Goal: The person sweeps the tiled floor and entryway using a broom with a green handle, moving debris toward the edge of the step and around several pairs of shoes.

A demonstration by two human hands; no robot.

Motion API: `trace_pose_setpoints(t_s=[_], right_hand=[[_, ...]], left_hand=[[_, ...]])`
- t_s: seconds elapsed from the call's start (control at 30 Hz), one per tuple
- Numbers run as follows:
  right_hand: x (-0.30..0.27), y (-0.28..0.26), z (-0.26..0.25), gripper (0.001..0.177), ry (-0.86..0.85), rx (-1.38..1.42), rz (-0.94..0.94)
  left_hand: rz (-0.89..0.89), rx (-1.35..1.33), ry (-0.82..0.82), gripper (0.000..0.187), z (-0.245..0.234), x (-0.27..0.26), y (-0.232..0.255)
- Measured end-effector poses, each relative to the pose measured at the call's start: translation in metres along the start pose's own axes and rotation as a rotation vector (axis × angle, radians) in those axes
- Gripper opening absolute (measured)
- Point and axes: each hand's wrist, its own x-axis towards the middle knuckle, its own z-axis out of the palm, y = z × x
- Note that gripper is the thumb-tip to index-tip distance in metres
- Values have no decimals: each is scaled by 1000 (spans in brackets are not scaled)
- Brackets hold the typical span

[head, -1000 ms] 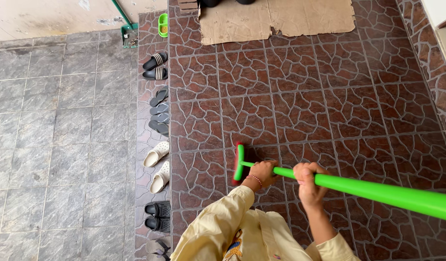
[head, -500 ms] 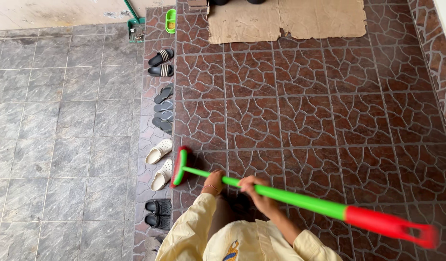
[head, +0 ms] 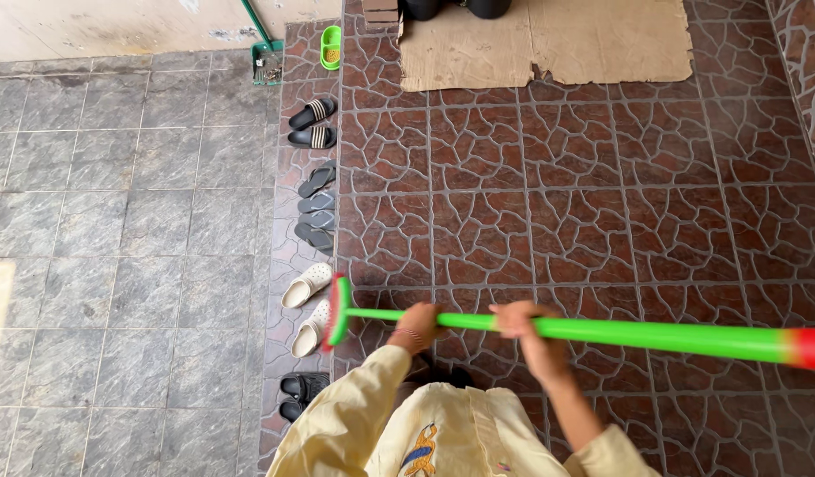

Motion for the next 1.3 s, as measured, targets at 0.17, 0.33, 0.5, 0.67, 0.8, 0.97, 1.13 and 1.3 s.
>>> trace_pose_setpoints(t_s=[0.17, 0.33, 0.5, 0.67, 0.8, 0.97, 1.13, 1.3], right_hand=[[21, -69, -30, 38, 137, 77, -153], [31, -90, -22, 35, 262, -78, -313], [28, -63, 0, 33, 337, -204, -341], [20, -14, 3, 33, 477, -103, -345], [6, 31, 27, 31, 472, -81, -184], [6, 70, 81, 44, 117, -344, 39], [12, 75, 111, 29, -138, -252, 181], [21, 49, 63, 31, 134, -40, 123]], left_hand=[[100, -6, -42, 39, -11, 38, 98], [211, -57, -88, 33, -2, 69, 151], [265, -41, -67, 28, 22, 82, 140], [190, 36, -82, 28, 37, 90, 91], [60, 59, -33, 31, 44, 74, 13], [-136, 101, -12, 21, 21, 38, -101], [-255, 197, 17, 28, -18, 12, -146], [-56, 142, -75, 33, -41, 16, -88]])
